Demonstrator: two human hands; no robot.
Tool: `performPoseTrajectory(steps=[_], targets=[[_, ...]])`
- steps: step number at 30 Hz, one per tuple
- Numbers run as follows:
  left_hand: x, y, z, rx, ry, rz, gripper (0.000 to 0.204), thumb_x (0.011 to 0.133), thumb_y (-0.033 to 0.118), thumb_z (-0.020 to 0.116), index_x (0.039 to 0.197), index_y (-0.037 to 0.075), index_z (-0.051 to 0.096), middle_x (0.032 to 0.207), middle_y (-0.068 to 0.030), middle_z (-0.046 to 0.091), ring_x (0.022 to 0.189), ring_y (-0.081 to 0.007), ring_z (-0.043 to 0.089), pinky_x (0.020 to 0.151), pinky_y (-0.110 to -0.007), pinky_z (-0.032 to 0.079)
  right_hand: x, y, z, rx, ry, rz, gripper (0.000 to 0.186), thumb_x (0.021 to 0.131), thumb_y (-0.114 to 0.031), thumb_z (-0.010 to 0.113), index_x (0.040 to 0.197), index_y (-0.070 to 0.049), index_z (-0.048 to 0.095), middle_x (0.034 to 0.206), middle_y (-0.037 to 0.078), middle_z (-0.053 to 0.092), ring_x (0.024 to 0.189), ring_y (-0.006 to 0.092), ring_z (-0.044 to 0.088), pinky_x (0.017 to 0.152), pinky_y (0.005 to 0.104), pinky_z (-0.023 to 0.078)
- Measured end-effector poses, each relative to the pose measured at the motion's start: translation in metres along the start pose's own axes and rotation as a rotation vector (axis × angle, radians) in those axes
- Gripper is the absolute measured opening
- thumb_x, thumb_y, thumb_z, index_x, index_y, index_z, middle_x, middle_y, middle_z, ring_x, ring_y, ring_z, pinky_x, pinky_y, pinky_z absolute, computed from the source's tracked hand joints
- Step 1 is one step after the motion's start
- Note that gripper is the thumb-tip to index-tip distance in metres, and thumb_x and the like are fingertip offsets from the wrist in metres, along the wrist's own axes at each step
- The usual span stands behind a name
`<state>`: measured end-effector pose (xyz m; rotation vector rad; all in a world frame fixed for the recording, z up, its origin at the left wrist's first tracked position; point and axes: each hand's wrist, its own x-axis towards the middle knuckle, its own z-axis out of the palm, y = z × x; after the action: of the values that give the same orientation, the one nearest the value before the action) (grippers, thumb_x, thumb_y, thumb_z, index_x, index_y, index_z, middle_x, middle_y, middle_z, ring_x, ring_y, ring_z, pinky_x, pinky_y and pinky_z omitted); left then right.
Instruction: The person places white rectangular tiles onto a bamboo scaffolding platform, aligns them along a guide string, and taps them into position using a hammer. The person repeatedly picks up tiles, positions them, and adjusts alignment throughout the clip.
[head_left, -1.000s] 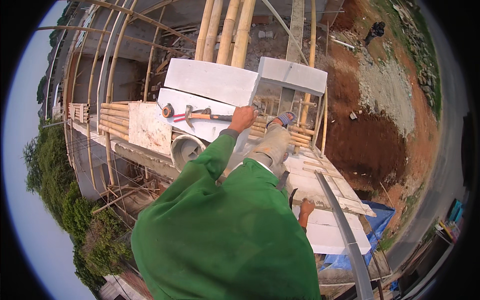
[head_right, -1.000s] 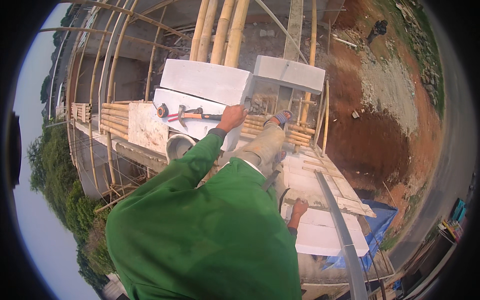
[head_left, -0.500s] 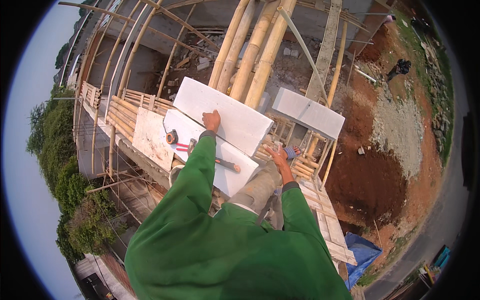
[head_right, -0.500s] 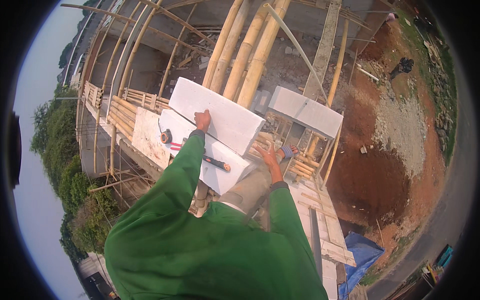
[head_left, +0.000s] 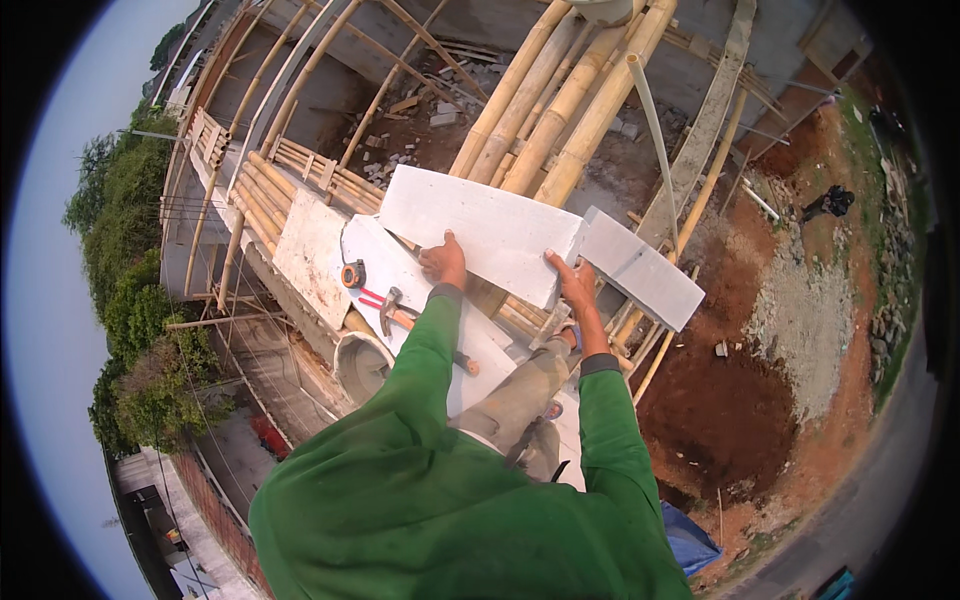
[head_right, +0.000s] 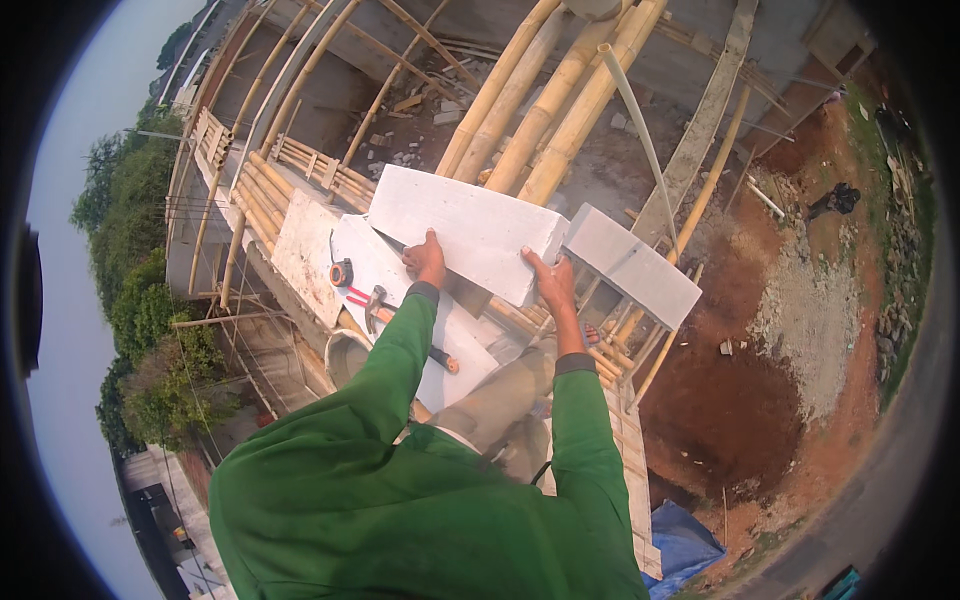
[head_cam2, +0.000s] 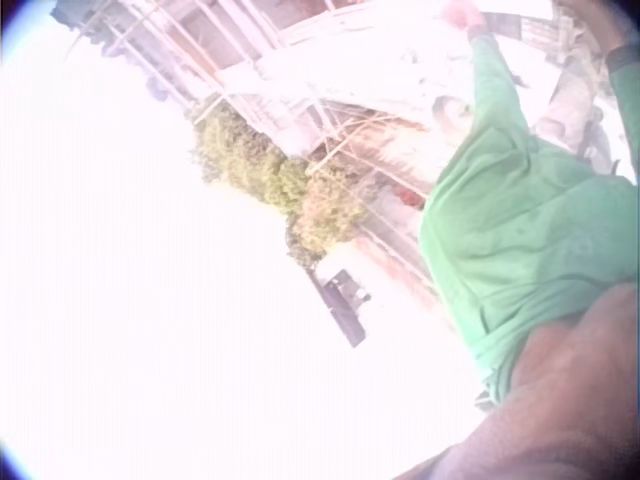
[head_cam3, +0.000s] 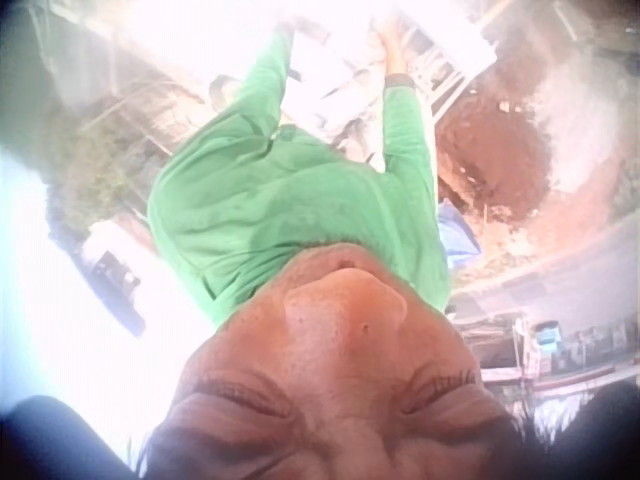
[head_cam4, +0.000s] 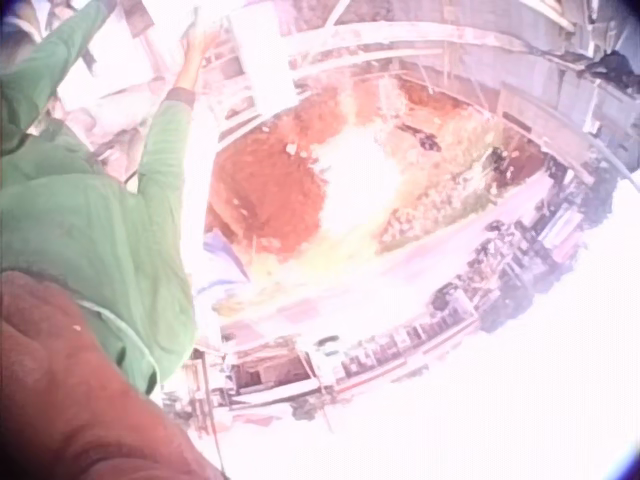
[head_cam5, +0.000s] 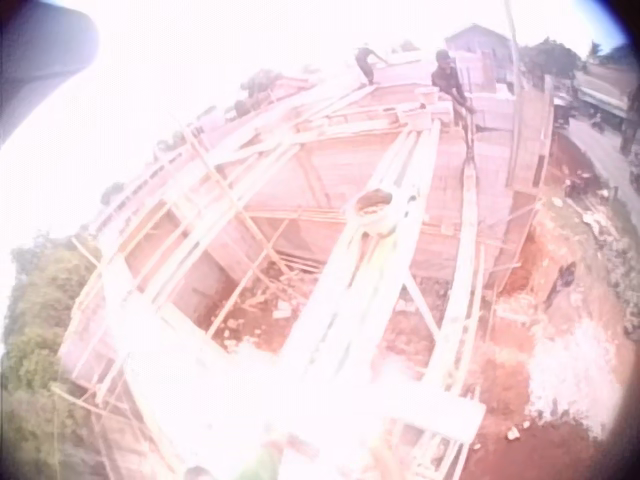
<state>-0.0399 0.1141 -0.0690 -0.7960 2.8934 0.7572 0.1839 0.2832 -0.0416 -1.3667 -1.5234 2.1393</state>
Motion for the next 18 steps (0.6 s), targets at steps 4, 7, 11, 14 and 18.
performPoseTrajectory(steps=[4,7,11,14,18], targets=[[0.013,-0.017,0.006,-0.883,-0.640,-0.305,0.078,0.096,0.054,0.064,0.148,-0.002,0.047,0.149,-0.0181,0.053,0.134,-0.0367,0.054,0.111,-0.055,0.046,0.000,-0.011,0.003,0.000,-0.004,-0.037,0.083,0.078,-0.054,0.082,0.122,0.014,0.065,0.112,0.025,0.073,0.103,0.0315,0.072,0.095,0.0387,0.053],[0.021,-0.025,0.006,-1.192,-0.893,-0.286,0.072,0.098,0.052,0.063,0.151,0.005,0.047,0.151,-0.0124,0.054,0.136,-0.0331,0.054,0.113,-0.053,0.044,0.002,-0.003,0.008,-0.129,0.062,0.001,0.090,0.081,-0.063,0.075,0.130,0.012,0.063,0.123,0.026,0.070,0.115,0.0352,0.068,0.103,0.0406,0.049],[0.024,0.010,-0.014,-1.089,-0.823,-0.166,0.082,0.093,0.046,0.071,0.147,-0.008,0.042,0.148,-0.0214,0.053,0.136,-0.0358,0.053,0.114,-0.050,0.043,-0.004,0.012,0.020,0.045,0.059,0.132,0.086,0.089,-0.066,0.066,0.137,0.005,0.060,0.132,0.024,0.066,0.124,0.0374,0.063,0.107,0.0443,0.046],[0.001,0.047,-0.032,-0.470,-0.448,-0.091,0.103,0.082,0.046,0.079,0.144,-0.019,0.029,0.144,-0.0337,0.048,0.135,-0.0409,0.051,0.113,-0.049,0.043,-0.023,0.031,0.019,0.565,-0.018,0.486,0.076,0.094,-0.065,0.060,0.142,-0.006,0.058,0.136,0.018,0.065,0.125,0.0364,0.062,0.107,0.0500,0.047],[-0.035,0.081,-0.036,-0.023,-0.216,0.096,0.122,0.072,0.049,0.083,0.141,-0.025,0.015,0.134,-0.0406,0.043,0.129,-0.0497,0.048,0.109,-0.053,0.043,-0.033,0.061,0.018,0.942,-0.092,0.803,0.056,0.098,-0.062,0.055,0.126,-0.014,0.067,0.118,0.008,0.073,0.099,0.0278,0.072,0.079,0.0468,0.061]])
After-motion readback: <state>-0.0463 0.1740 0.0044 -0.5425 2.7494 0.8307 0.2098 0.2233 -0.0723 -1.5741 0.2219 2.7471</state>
